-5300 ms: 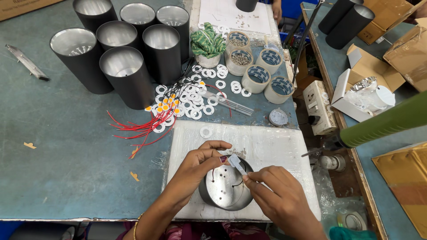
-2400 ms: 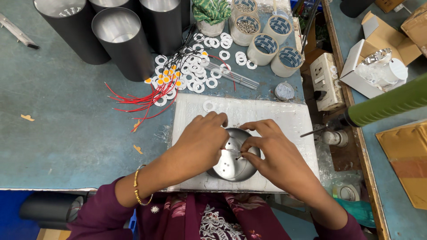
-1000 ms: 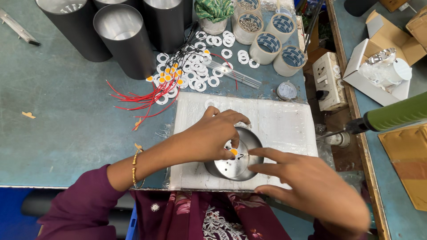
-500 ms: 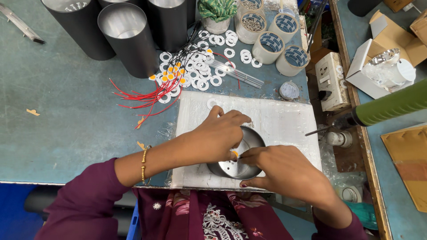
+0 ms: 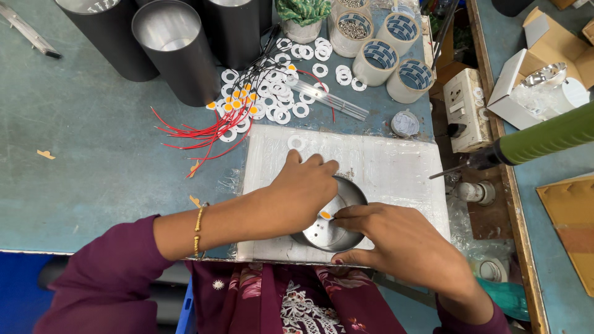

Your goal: The person assembles cylindrical light fixtures by inserting LED modules with wires into metal housings, applying adhesive, and securing components with a screwdriver. The person repeats the process for multiple units, placing finished fixtures into a blue bin.

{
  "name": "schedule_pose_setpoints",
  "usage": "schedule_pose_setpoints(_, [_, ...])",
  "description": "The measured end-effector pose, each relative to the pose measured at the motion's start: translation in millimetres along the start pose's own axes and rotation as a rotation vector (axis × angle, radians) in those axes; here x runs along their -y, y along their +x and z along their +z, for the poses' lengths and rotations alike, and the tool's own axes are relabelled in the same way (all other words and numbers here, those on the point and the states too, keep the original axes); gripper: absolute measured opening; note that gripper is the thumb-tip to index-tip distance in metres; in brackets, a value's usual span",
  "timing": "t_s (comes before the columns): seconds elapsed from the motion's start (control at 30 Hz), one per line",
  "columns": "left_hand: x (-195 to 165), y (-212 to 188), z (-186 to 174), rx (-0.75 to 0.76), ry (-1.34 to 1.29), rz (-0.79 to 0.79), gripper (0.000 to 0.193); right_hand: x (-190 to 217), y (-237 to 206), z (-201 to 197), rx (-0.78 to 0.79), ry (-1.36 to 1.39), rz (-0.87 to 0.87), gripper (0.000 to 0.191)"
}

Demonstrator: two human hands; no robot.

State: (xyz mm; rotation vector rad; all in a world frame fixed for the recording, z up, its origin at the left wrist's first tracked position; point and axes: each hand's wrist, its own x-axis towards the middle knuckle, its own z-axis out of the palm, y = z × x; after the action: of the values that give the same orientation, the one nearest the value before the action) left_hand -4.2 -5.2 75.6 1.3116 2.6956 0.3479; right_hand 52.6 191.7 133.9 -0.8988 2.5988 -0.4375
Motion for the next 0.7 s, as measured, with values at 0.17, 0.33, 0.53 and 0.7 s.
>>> schedule_pose_setpoints(0.17, [-12.0, 19.7, -3.7, 0.112, 0.057, -0.070, 0.024, -8.7, -4.2, -0.8, -0.088, 0.004, -0.078, 0.058])
schedule_pose_setpoints(0.33, [-21.9, 23.8, -6.1, 0.071, 0.148, -0.079, 0.028, -5.4, -2.0, -0.7, 0.070, -0.029, 0.089, 0.061])
schedule_pose_setpoints(0.53, [-15.4, 19.3, 2.3, 0.028, 0.111, -0.035, 0.025, -5.3, -4.5, 0.3, 0.042, -0.066, 0.039, 0.061])
schedule_pose_setpoints(0.7, [-14.9, 17.3, 2.8, 0.059, 0.081, -0.044, 0.023, 0.2, -1.9, 1.1, 0.067, -0.070, 0.064, 0.059])
